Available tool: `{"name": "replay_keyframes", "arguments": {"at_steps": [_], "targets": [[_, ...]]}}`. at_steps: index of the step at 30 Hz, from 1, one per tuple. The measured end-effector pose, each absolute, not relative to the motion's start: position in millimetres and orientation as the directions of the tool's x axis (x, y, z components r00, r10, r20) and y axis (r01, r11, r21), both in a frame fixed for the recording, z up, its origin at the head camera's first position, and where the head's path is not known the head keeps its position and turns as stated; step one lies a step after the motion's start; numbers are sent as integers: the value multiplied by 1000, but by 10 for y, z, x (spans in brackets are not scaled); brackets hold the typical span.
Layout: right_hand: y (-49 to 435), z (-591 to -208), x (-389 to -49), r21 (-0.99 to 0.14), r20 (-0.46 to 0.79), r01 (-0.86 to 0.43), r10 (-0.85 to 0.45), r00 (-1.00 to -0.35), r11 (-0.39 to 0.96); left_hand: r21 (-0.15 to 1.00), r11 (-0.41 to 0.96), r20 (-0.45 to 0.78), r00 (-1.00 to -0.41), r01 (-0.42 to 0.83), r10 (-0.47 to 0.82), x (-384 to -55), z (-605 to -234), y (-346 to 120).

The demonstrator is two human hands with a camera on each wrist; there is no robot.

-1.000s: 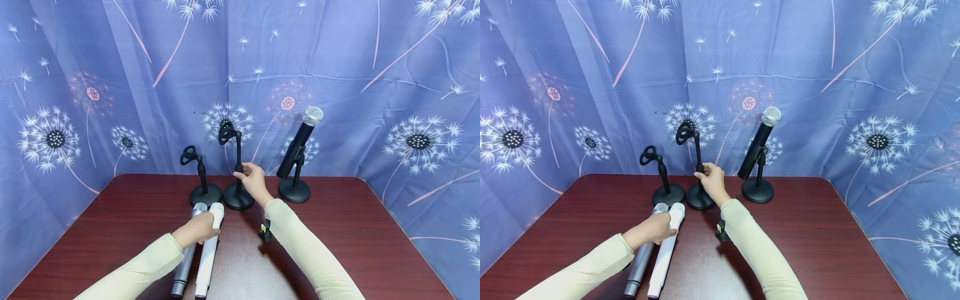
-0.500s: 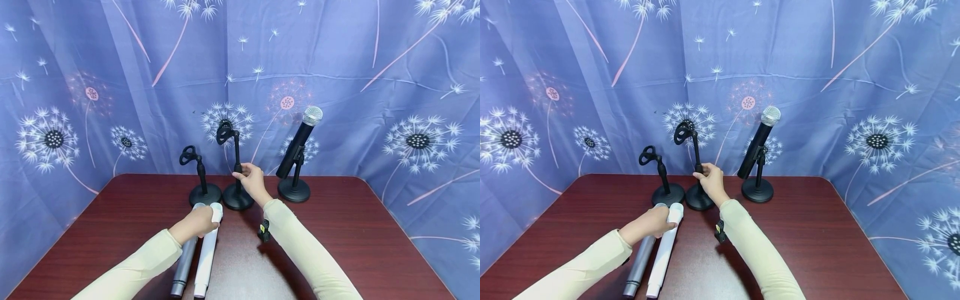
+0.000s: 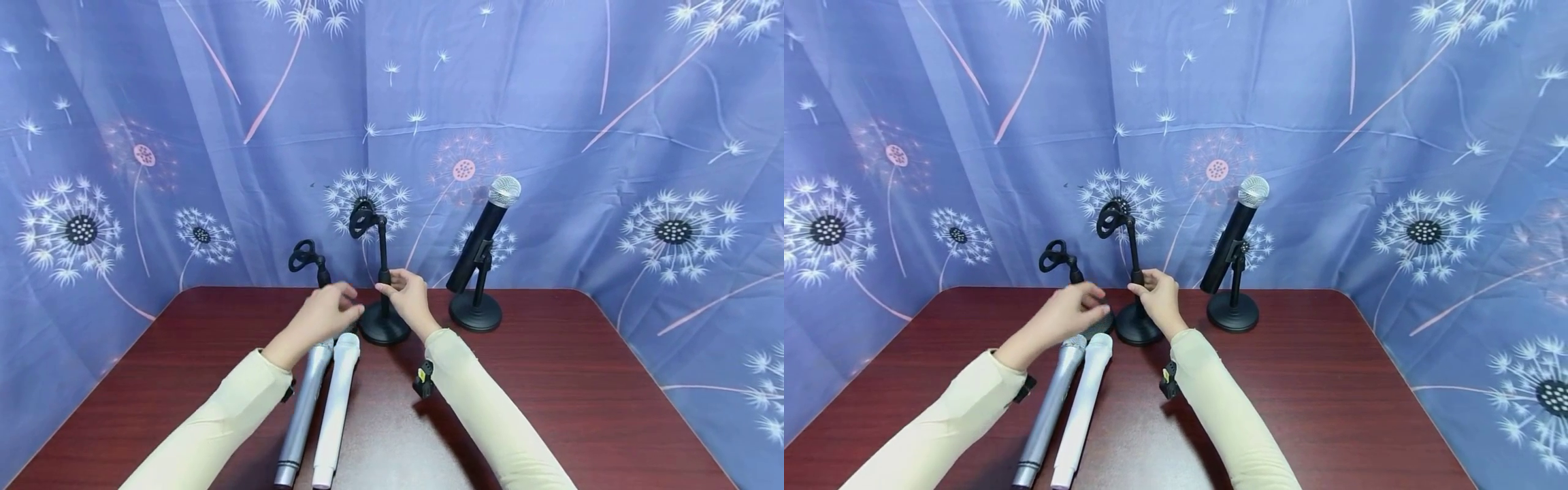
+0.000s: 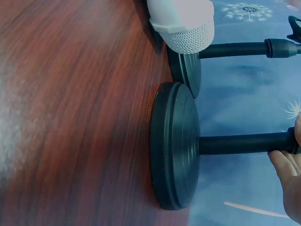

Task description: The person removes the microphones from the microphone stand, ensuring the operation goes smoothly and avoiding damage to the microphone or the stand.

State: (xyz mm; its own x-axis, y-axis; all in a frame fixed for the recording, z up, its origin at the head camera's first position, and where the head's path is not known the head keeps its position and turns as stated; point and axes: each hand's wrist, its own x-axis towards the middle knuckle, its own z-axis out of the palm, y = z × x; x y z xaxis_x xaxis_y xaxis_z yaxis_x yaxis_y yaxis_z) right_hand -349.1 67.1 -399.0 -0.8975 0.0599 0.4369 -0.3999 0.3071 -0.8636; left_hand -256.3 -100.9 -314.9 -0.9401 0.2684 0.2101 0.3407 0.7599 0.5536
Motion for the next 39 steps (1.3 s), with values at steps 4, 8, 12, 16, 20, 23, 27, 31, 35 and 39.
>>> {"name": "replay_keyframes", "arguments": {"at_steps": [4,8,12,16,20,23,27,31,35,39], "targets": [[674,-3993,-3484,-872,429,-394,66,-901,290,597,635,451,-860,490,239,-2646,-2912,-993],[668,-3987,-3470,-873,432,-395,78,-899,285,561,563,637,-751,607,175,-2827,-2783,-923],[642,-3996,-3461,-875,432,-396,79,-898,279,582,552,682,-728,597,69,-3043,-2723,-824],[612,-4009,-3461,-870,438,-403,71,-896,283,640,532,652,-758,554,5,-3237,-2701,-719],[608,-4015,-3467,-866,440,-405,64,-896,295,690,514,603,-798,510,-17,-3378,-2701,-626],[622,-4010,-3474,-866,441,-406,62,-895,293,723,498,565,-824,479,-28,-3432,-2698,-582],[652,-4005,-3485,-862,447,-408,70,-892,303,769,472,507,-861,431,-38,-3468,-2686,-554],[679,-4000,-3487,-856,448,-406,69,-891,319,814,456,429,-902,360,-54,-3488,-2639,-539],[687,-3991,-3488,-854,452,-411,63,-890,320,844,442,363,-930,305,-51,-3488,-2570,-527],[678,-4004,-3482,-856,443,-402,60,-894,325,864,425,320,-946,271,-47,-3472,-2544,-531]]}}
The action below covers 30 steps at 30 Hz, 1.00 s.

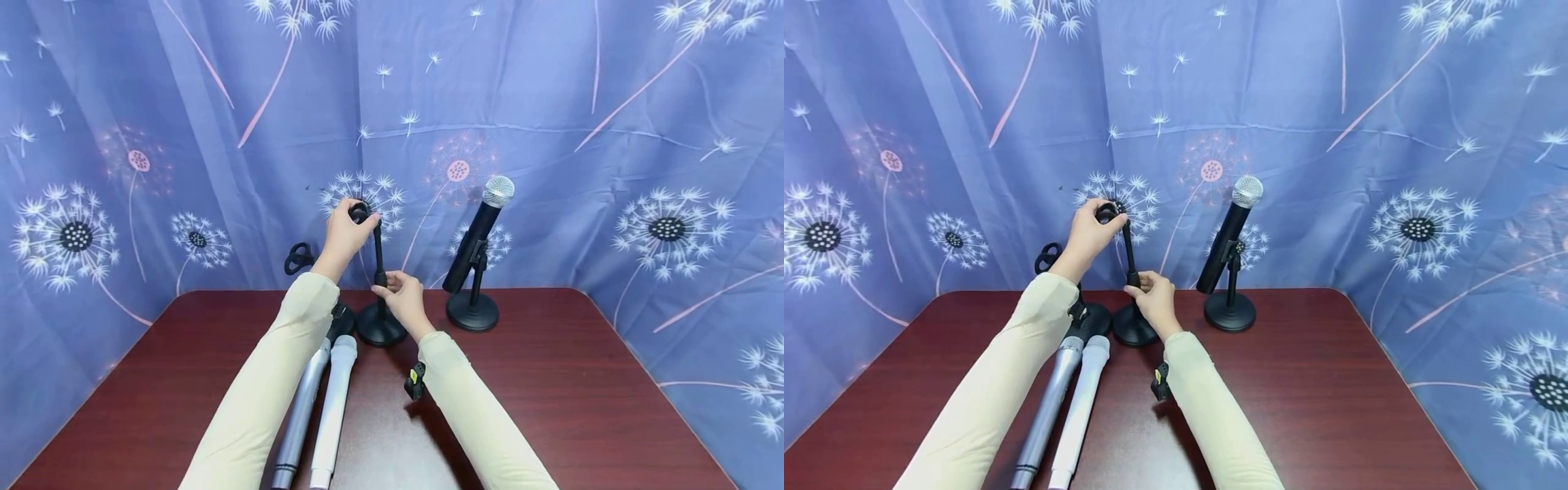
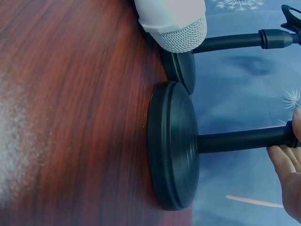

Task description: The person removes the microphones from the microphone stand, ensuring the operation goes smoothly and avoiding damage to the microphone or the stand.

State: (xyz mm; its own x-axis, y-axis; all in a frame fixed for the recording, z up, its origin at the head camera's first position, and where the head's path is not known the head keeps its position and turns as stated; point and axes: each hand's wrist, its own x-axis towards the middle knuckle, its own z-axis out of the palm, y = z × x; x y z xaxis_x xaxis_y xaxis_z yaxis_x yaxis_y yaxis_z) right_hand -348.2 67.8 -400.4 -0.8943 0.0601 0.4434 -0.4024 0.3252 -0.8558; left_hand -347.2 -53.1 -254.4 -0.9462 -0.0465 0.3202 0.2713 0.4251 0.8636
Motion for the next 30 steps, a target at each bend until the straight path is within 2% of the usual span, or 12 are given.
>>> {"name": "replay_keyframes", "arguments": {"at_steps": [12,30], "targets": [[672,-4017,-3441,-857,433,-394,50,-900,331,884,414,258,-965,218,-43,-3437,-2561,-557],[679,-4014,-3488,-851,438,-396,49,-898,346,870,435,261,-965,233,-4,-3497,-2764,-581]]}}
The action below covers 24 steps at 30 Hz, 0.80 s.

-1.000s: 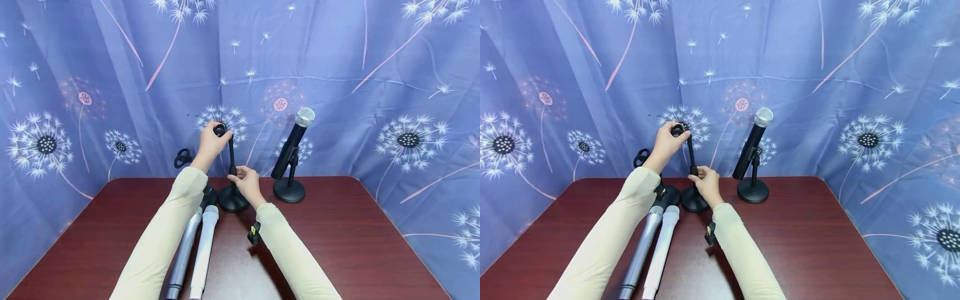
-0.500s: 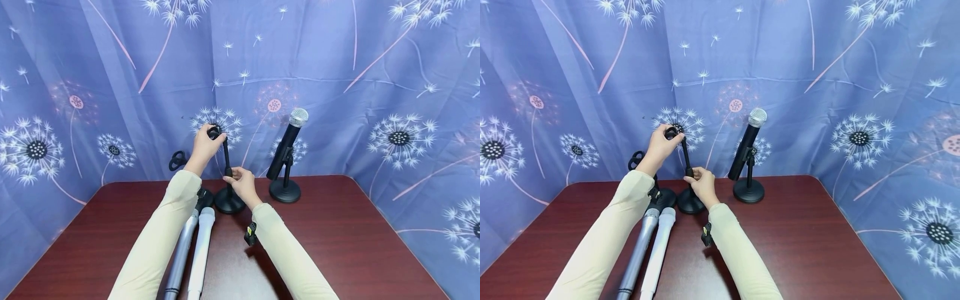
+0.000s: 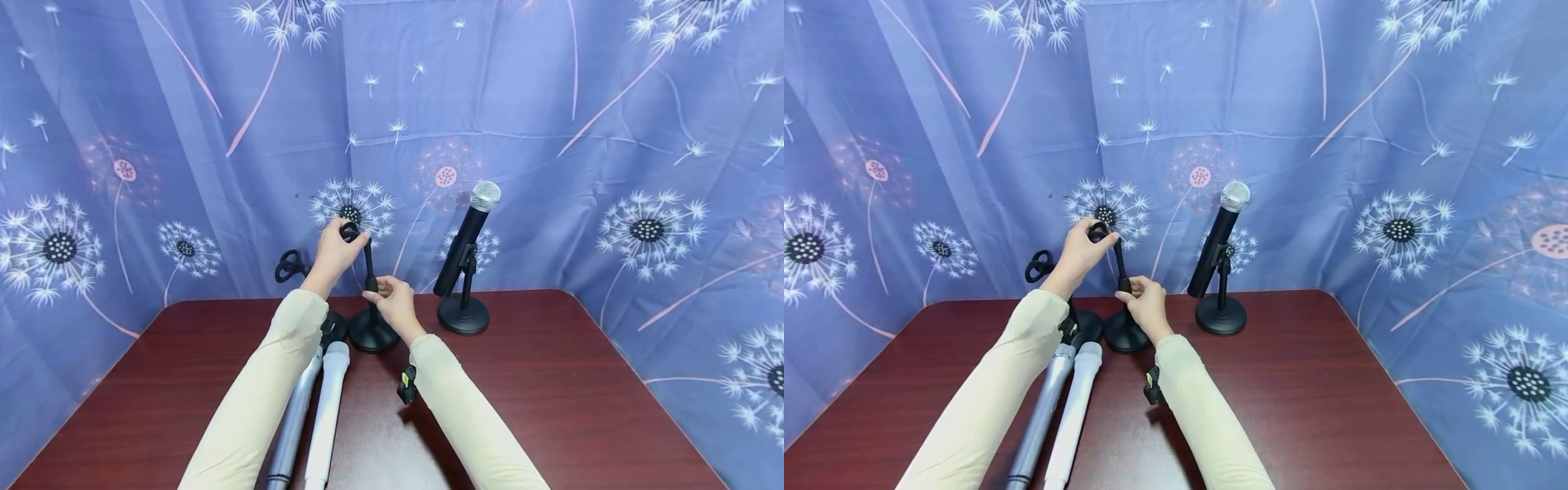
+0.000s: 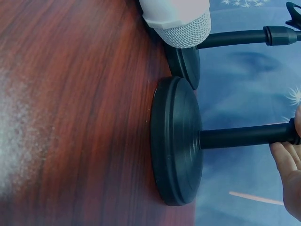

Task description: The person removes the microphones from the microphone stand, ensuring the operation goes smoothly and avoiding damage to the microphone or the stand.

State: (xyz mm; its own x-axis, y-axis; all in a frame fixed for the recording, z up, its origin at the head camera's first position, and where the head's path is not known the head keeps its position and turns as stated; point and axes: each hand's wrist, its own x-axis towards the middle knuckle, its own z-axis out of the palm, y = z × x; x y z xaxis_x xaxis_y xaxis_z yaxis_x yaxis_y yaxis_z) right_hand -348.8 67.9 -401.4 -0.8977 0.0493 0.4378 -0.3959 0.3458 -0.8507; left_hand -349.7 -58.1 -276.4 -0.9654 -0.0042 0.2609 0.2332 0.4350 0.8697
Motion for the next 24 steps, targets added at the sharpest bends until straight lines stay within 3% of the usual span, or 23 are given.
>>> {"name": "replay_keyframes", "arguments": {"at_steps": [24], "targets": [[708,-3967,-3486,-855,419,-377,46,-907,355,847,510,147,-988,152,50,-3489,-2933,-560]]}}
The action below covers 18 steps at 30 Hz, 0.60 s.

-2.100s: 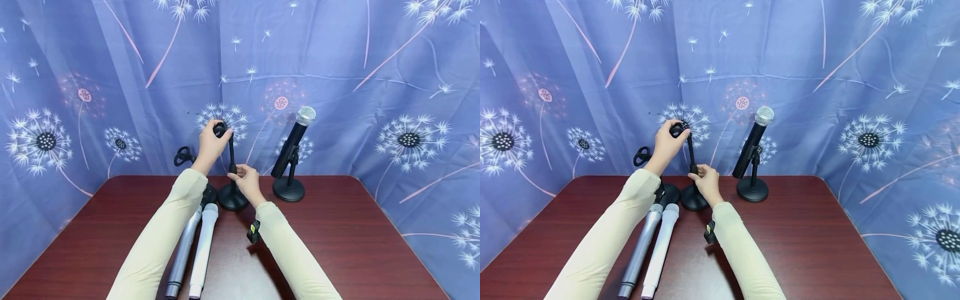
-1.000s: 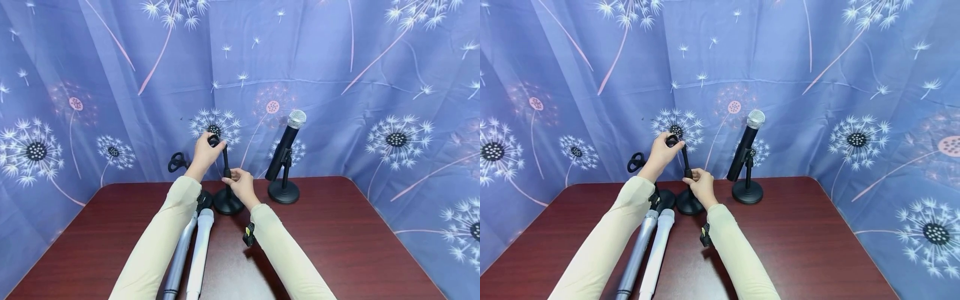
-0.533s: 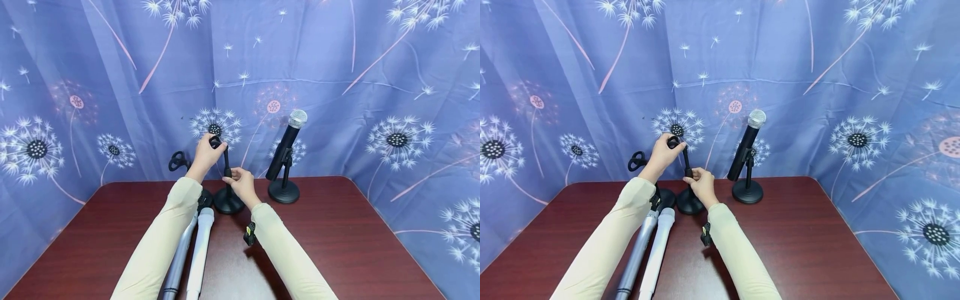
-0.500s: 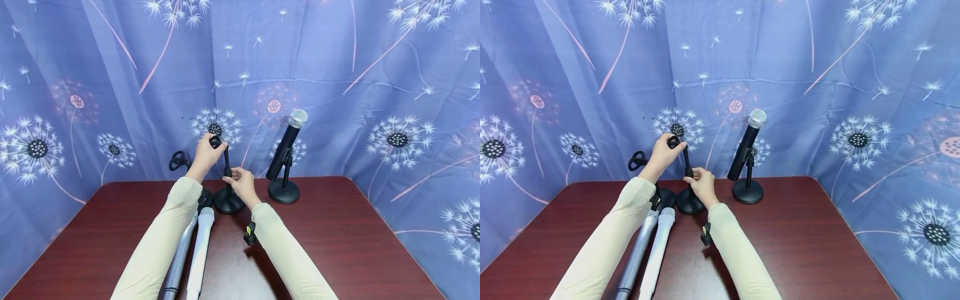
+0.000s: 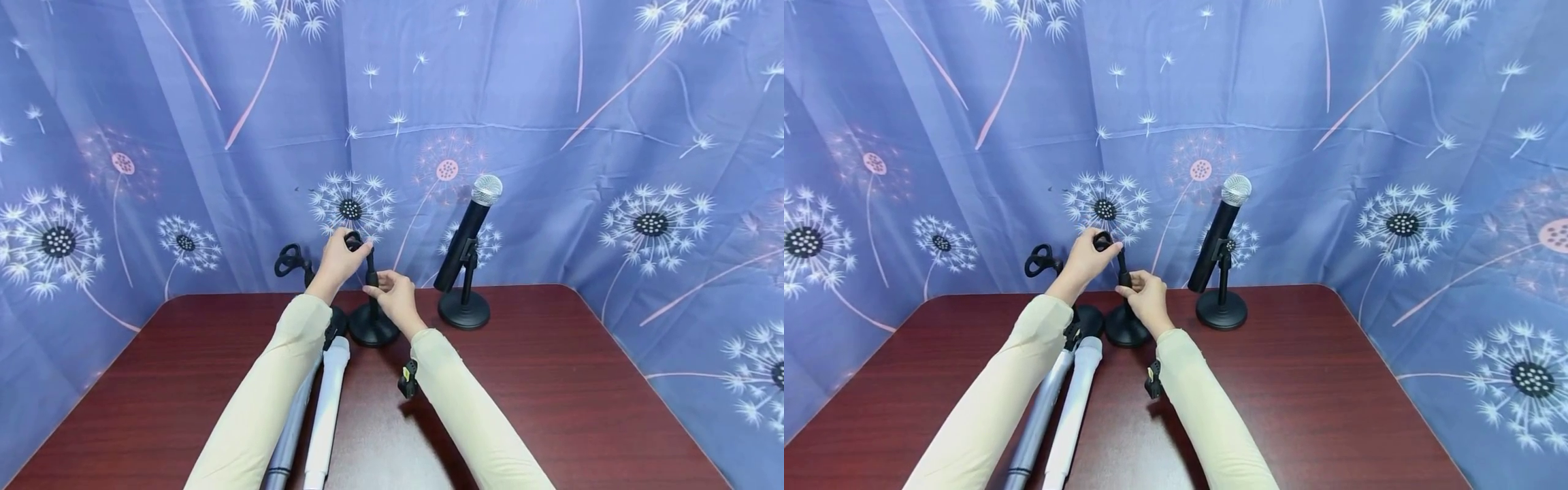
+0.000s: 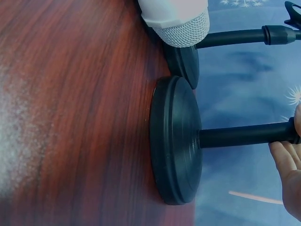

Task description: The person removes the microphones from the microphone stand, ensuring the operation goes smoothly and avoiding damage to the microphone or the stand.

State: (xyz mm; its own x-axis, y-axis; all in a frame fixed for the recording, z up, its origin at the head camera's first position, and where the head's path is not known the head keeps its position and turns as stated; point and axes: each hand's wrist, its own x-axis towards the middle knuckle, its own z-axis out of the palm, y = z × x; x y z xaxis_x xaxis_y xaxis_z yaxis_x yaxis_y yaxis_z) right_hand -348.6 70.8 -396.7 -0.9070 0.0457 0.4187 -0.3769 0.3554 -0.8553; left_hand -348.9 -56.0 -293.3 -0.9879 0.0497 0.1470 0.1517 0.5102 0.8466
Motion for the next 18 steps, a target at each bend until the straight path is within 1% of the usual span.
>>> {"name": "replay_keyframes", "arguments": {"at_steps": [8,18], "targets": [[697,-3982,-3471,-849,421,-380,36,-906,367,829,542,108,-990,140,92,-3474,-3125,-571],[687,-3972,-3438,-853,419,-385,23,-908,352,830,541,97,-990,138,104,-3488,-3142,-583]]}}
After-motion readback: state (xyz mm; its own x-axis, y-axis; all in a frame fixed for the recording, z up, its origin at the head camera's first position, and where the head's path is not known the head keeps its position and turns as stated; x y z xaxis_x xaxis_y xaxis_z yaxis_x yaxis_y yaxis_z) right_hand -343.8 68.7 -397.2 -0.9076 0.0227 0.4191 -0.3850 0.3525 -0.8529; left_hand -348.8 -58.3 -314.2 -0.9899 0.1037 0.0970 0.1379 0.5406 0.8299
